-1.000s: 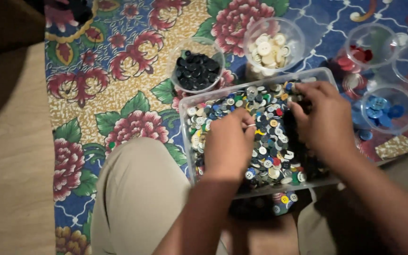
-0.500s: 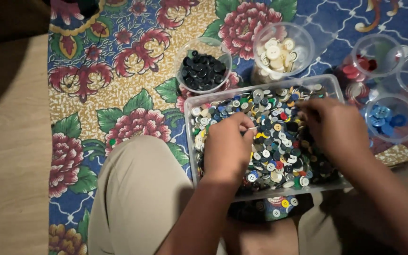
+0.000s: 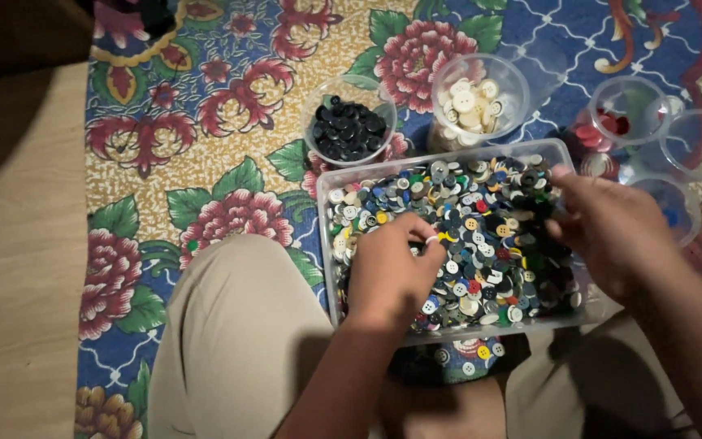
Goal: Sorting a large variety of buttons from a central container into smaller containers based on color and type.
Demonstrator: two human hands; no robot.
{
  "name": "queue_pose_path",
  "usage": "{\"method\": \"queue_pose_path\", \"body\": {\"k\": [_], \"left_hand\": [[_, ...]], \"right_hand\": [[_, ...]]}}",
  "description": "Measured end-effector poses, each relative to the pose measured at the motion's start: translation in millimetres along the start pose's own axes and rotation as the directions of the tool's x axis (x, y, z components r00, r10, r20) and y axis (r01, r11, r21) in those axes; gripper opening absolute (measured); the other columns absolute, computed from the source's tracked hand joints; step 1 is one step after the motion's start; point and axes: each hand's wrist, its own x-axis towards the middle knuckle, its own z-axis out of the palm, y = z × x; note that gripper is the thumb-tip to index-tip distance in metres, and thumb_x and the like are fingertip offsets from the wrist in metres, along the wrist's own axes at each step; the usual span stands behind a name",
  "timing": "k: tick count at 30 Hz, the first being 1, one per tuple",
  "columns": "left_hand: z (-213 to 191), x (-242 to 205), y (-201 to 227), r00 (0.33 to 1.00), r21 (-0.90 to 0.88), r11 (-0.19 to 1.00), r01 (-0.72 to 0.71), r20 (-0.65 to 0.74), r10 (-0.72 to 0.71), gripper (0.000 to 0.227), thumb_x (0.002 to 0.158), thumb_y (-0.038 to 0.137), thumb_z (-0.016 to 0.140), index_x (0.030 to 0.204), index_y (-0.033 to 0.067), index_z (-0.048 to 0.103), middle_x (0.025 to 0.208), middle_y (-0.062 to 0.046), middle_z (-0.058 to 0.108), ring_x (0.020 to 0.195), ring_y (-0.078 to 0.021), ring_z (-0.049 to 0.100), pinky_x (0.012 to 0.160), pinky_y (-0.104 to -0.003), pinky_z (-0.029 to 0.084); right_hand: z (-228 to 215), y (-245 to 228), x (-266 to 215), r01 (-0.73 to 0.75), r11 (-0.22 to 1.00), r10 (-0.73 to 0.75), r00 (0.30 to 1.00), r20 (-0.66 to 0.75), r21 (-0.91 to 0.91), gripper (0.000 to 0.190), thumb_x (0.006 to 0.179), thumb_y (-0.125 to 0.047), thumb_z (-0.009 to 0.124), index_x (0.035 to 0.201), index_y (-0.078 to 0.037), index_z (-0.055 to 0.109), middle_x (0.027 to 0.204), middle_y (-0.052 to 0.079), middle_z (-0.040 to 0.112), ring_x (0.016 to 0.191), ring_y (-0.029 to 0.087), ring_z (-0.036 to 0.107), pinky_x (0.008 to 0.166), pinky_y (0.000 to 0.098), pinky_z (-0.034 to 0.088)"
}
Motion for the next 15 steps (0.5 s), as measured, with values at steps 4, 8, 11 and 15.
{"method": "queue_pose_path", "body": {"k": [4,8,11,15], "left_hand": [[-0.3,-3.8,-4.9,1.0,-0.013,1.0,-0.014,-0.026,0.014,0.009,0.08,0.017,0.07,0.087,0.0153,0.075,0.094,-0.001,0.081,0.072,-0.0224,0.074,0.07,-0.034,0.058],[-2.3,-11.5,-2.5,0.999,0.009,0.999,0.047,-0.019,-0.047,0.01,0.081,0.018,0.067,0.087,0.0157,0.075,0.092,0.0,0.081,0.061,-0.021,0.068,0.063,-0.035,0.056],[4.5,-14.3,-4.0,1.0,-0.002,1.0,0.01,-0.027,-0.01,0.01,0.082,0.017,0.068,0.087,0.0139,0.075,0.084,-0.001,0.08,0.063,-0.0194,0.069,0.064,-0.032,0.057],[7.4,-26.0,1.3,0.999,0.004,0.999,0.035,-0.031,-0.035,0.01,0.083,0.018,0.068,0.088,0.0139,0.075,0.085,0.001,0.08,0.065,-0.0185,0.07,0.064,-0.032,0.057]], "right_hand": [[6.9,-3.7,-17.4,0.148,0.495,-0.234,0.972,0.033,-0.856,0.029,0.092,-0.033,0.078,0.111,-0.012,0.08,0.076,0.015,0.072,0.052,0.026,0.057,0.051,0.0381,0.046],[12.6,2.4,-24.4,0.102,0.302,-0.203,0.978,0.04,-0.948,0.046,0.094,-0.035,0.073,0.136,-0.017,0.07,0.077,0.017,0.078,0.062,0.033,0.072,0.064,0.044,0.056],[13.0,6.9,-14.9,0.097,0.303,-0.121,0.991,0.062,-0.948,0.042,0.094,-0.036,0.071,0.133,-0.02,0.072,0.088,0.016,0.081,0.066,0.033,0.074,0.069,0.0429,0.058],[4.0,13.6,-6.3,0.164,0.419,-0.057,0.986,0.155,-0.893,0.022,0.086,-0.025,0.08,0.105,-0.017,0.085,0.079,0.007,0.081,0.062,0.02,0.069,0.065,0.0335,0.055]]}}
